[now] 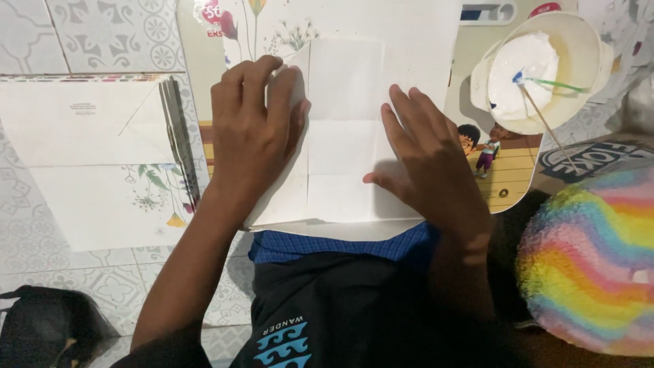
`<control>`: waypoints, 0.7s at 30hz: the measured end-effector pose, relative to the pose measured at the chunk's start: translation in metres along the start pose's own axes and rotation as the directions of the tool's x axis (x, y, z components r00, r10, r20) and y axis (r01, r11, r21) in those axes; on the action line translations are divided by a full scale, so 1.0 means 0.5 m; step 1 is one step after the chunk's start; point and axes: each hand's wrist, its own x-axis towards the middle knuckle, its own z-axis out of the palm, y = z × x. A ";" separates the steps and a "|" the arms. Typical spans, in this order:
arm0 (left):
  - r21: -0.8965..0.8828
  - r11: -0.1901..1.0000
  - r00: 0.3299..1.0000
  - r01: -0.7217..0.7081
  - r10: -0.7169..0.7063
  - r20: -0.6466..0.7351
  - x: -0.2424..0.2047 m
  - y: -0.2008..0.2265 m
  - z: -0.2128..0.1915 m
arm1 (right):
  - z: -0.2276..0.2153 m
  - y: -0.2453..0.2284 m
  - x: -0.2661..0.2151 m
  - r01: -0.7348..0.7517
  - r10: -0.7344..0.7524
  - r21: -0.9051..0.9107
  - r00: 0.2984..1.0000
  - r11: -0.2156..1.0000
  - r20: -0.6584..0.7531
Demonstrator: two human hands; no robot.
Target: Folding a piece of paper into an envelope and decorating it with blue paint dots using a small stick.
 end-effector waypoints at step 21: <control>-0.185 0.981 0.890 -0.050 0.128 0.437 0.016 0.019 0.013 | -0.181 0.061 -0.183 -0.170 0.036 -0.430 0.952 0.886 -0.303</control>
